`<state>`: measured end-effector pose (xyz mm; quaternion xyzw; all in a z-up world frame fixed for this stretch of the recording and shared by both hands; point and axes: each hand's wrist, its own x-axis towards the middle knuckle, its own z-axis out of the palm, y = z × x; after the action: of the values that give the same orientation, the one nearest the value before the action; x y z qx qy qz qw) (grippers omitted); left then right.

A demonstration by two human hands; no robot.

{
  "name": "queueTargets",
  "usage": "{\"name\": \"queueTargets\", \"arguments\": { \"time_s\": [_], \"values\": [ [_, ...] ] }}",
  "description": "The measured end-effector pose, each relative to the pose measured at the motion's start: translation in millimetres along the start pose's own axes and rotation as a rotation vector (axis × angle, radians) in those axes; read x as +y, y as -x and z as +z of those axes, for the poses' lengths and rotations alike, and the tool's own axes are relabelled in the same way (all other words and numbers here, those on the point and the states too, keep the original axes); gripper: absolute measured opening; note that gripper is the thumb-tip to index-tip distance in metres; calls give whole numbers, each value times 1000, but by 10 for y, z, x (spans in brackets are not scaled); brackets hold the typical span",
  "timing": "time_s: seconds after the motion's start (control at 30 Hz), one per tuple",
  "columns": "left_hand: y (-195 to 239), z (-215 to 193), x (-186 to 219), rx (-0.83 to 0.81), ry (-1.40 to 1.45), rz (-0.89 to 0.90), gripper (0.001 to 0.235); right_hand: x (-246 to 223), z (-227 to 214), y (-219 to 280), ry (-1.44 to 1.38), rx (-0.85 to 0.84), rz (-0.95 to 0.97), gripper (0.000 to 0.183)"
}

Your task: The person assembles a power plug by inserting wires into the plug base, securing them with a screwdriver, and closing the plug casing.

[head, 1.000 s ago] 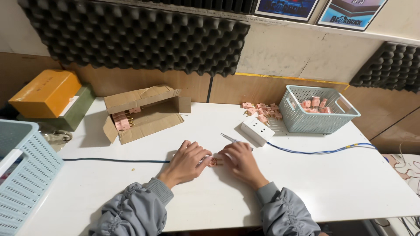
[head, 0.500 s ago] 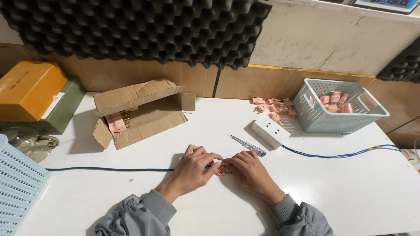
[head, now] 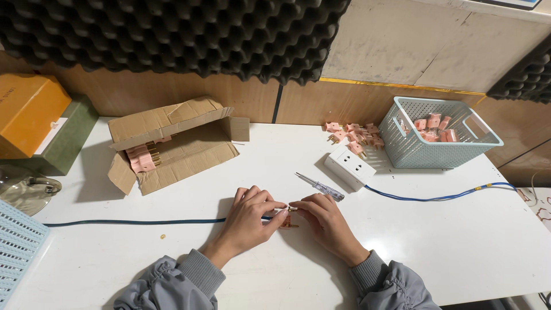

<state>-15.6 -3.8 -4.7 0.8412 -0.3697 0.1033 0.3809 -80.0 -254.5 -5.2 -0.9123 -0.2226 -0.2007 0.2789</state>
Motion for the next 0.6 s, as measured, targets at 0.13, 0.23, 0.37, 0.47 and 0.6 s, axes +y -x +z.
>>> {"name": "queueTargets", "arguments": {
  "time_s": [0.13, 0.23, 0.37, 0.47, 0.6],
  "values": [
    [-4, 76, 2, 33, 31, -20, 26, -4, 25, 10, -15, 9, 11, 29],
    [1, 107, -19, 10, 76, -50, 20, -8, 10, 16, -12, -13, 2, 31],
    [15, 150, -54, 17, 71, -30, 21, -15, 0, 9, -48, -61, 27, 36],
    [23, 191, -90, 17, 62, -18, 23, 10, 67, 4, -24, -44, 1, 30],
    [20, 194, -96, 36, 30, 3, 22, 134, 122, 55, 41, -13, 25, 28]
  ]
}}
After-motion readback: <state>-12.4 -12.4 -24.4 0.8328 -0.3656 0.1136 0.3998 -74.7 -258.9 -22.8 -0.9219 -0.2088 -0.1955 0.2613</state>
